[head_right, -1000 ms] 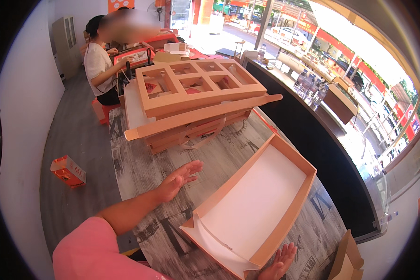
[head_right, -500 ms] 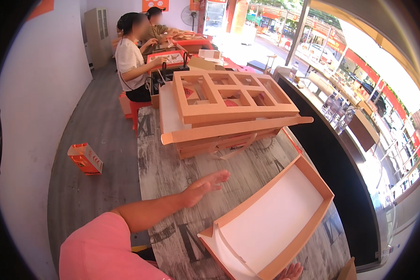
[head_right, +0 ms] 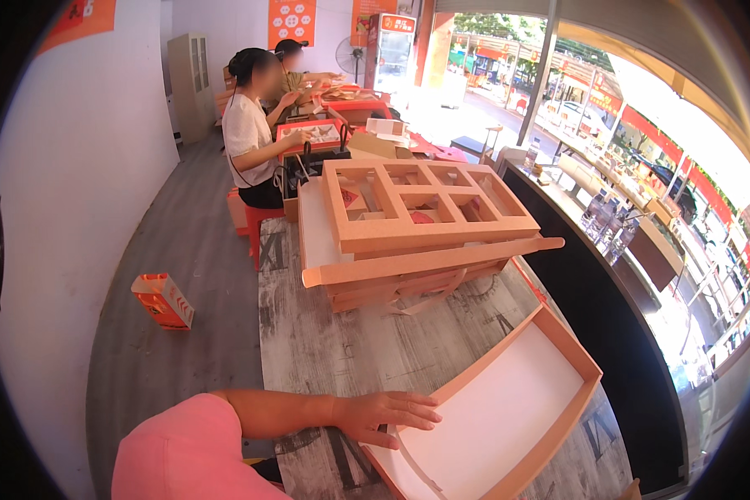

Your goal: The person labels cardboard boxes, then selects an unassembled box and folds its sides to create a tray-like shape.

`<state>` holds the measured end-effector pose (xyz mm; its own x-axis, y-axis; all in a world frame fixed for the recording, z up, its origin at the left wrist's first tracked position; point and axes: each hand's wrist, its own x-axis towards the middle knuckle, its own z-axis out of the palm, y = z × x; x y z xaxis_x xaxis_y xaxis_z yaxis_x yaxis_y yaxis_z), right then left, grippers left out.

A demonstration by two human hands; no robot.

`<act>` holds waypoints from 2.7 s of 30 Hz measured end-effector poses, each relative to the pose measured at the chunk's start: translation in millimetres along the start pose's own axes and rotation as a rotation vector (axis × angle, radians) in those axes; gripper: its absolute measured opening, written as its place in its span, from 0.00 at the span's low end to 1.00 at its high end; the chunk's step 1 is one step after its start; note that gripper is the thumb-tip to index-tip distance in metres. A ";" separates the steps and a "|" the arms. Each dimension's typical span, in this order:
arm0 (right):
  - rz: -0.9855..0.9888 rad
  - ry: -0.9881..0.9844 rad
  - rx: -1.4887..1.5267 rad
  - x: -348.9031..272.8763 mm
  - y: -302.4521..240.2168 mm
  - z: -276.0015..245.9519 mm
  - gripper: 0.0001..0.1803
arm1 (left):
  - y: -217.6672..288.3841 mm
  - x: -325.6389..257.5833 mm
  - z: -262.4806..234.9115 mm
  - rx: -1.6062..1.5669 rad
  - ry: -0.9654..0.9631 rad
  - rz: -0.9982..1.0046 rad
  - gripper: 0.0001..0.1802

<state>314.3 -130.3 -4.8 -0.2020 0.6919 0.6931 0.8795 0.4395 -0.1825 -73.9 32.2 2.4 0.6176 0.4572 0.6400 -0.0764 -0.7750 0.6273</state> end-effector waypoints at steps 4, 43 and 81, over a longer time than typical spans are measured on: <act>-0.212 -0.038 0.147 22.2 -21.4 -6.7 0.16 | -3.3 1.3 4.7 0.002 -0.057 0.061 0.16; -0.134 -0.662 -0.025 42.9 -41.7 -65.0 0.31 | 17.7 -8.2 -38.3 0.380 -0.337 0.156 0.21; -0.069 -0.261 0.060 2.3 -13.3 -24.3 0.31 | 36.5 -45.6 -24.3 0.294 -0.103 0.056 0.15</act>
<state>312.6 -148.5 16.1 -0.3717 0.7796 0.5040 0.8340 0.5189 -0.1876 -123.9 -6.4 6.9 0.6961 0.3749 0.6123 0.1074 -0.8976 0.4275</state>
